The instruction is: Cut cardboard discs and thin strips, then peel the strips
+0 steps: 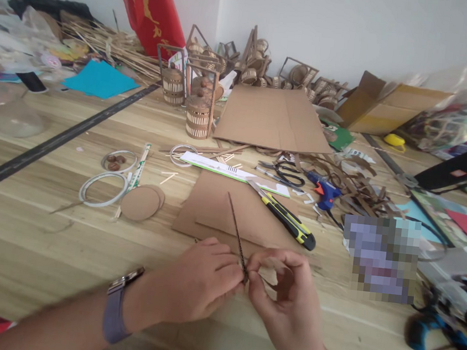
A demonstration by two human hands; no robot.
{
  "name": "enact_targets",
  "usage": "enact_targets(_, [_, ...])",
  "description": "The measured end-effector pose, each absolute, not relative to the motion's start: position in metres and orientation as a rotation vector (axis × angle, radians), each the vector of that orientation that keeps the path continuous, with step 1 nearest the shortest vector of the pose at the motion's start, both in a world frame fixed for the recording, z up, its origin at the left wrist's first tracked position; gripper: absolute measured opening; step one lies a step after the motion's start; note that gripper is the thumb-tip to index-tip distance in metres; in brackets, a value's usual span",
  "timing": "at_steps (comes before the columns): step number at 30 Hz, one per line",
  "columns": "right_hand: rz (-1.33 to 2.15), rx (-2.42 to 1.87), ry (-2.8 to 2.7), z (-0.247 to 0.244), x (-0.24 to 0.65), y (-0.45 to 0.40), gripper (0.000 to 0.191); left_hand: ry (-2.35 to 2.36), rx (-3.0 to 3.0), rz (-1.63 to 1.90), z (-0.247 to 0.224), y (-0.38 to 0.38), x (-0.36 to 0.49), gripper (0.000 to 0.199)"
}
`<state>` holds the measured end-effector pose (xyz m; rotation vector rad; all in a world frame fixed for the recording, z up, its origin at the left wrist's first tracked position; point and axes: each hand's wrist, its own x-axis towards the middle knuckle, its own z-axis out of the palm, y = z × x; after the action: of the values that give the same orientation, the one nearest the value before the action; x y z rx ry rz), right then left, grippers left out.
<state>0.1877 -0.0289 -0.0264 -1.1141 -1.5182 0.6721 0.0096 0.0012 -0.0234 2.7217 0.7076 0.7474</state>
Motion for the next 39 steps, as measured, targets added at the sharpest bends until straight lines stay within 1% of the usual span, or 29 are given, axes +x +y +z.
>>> enact_targets(3, [0.736,-1.095,-1.476,-0.026,0.187,-0.027,0.028,0.754,2.720,0.748,-0.023,0.001,0.011,0.028])
enact_targets(7, [0.691,-1.115,-1.504,-0.029,0.188,-0.028,0.027,0.814,2.699,0.758,-0.022,0.000,0.012,0.032])
enact_targets(13, [0.582,-1.102,-1.572,-0.037,0.193,-0.029,0.036,0.918,2.576,0.751,-0.019,-0.002,0.011,0.038])
enact_targets(15, [0.449,-1.110,-1.590,-0.039,0.196,-0.027,0.050,0.941,2.543,0.781,-0.019,-0.002,0.011,0.039])
enact_targets(18, [0.105,-1.055,-1.635,-0.040,0.197,-0.025,0.088,0.999,2.499,0.791,-0.021,-0.002,0.011,0.041])
enact_targets(19, [-0.036,-1.024,-1.658,-0.039,0.196,-0.026,0.095,1.015,2.482,0.778,-0.022,-0.002,0.011,0.041])
enact_targets(20, [-0.171,-1.008,-1.692,-0.037,0.195,-0.027,0.096,1.022,2.465,0.767,-0.023,-0.003,0.011,0.041])
enact_targets(21, [-0.288,-1.011,-1.741,-0.036,0.193,-0.029,0.089,1.021,2.449,0.759,-0.024,-0.003,0.012,0.040])
enact_targets(22, [-0.365,-1.032,-1.799,-0.034,0.192,-0.031,0.074,1.018,2.433,0.757,-0.024,-0.004,0.012,0.039])
enact_targets(24, [-0.391,-1.090,-1.902,-0.028,0.194,-0.033,0.036,0.999,2.394,0.766,-0.023,-0.004,0.012,0.036])
enact_targets(25, [-0.353,-1.110,-1.931,-0.026,0.197,-0.033,0.025,0.989,2.349,0.773,-0.021,-0.004,0.011,0.034])
enact_targets(26, [-0.298,-1.124,-1.936,-0.023,0.201,-0.032,0.021,0.981,2.271,0.774,-0.019,-0.003,0.010,0.032])
enact_targets(30, [-0.091,-1.198,-1.724,-0.013,0.226,-0.016,0.030,0.933,1.652,0.757,-0.009,0.008,-0.002,0.035])
enact_targets(32, [0.091,-1.237,-1.724,-0.010,0.235,-0.005,0.027,0.874,1.364,0.861,-0.007,0.016,-0.008,0.034])
enact_targets(34, [0.437,-1.269,-1.806,-0.010,0.237,0.002,0.025,0.831,1.156,0.979,-0.005,0.023,-0.011,0.033])
enact_targets(36, [0.864,-1.265,-1.796,-0.011,0.235,0.005,0.030,0.813,1.021,1.051,-0.004,0.029,-0.011,0.035])
enact_targets(39, [1.494,-1.169,-1.607,-0.011,0.229,0.002,0.034,0.919,1.045,1.098,-0.004,0.032,-0.009,0.033])
